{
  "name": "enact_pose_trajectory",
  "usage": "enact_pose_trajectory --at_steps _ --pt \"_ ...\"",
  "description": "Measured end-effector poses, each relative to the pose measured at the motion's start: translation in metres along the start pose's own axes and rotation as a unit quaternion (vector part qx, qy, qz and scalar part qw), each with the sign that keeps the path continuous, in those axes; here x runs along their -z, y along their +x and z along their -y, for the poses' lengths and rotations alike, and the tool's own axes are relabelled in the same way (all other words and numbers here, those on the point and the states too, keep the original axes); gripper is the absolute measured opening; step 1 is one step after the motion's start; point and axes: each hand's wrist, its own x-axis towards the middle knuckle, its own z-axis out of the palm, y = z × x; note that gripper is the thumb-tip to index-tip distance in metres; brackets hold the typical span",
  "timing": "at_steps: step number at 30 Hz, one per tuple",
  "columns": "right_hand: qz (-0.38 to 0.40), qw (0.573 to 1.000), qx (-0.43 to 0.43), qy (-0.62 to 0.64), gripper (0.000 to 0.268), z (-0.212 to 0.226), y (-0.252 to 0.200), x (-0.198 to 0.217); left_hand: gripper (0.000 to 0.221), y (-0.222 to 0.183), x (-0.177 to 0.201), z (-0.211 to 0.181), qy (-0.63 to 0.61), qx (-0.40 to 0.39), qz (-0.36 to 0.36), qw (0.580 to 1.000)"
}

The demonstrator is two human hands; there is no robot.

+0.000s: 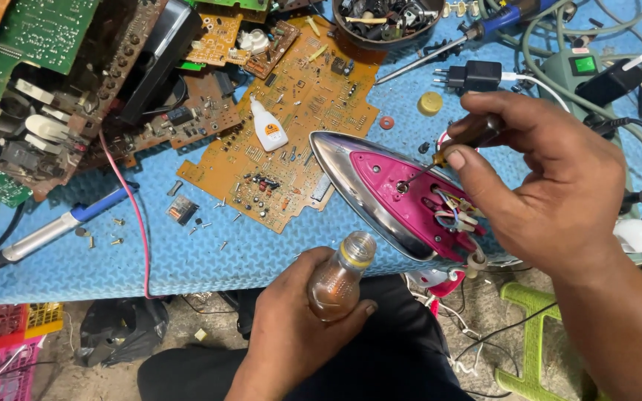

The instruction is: Disassembling and reassembling an electric iron for repair and cleaning on a workbench.

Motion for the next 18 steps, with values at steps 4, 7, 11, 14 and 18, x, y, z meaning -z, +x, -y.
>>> enact_pose_trajectory --at_steps 4,7,11,14,18 --pt "0.01 0.999 0.029 -0.03 0.034 0.0019 0.0084 0.0 0.058 0.0001 -0.0006 0.0001 -0.007 -0.021 -0.01 1.0" --pt "0.019 0.998 0.047 -0.049 0.036 0.0018 0.0117 -0.0004 0.058 -0.0001 -0.0001 -0.0012 0.003 0.004 -0.001 1.0" --pt "0.018 0.999 0.035 -0.038 0.035 0.0058 0.0115 0.0017 0.061 -0.0003 -0.0017 0.0009 0.003 -0.007 -0.012 1.0" --pt "0.011 0.999 0.037 -0.022 0.034 0.0042 0.009 0.0025 0.059 -0.0001 -0.0013 0.0007 0.002 -0.018 -0.016 1.0" --pt "0.016 0.998 0.059 -0.034 0.033 0.0009 0.0063 0.003 0.06 0.0005 -0.0026 0.0016 0.011 -0.024 -0.019 0.999"
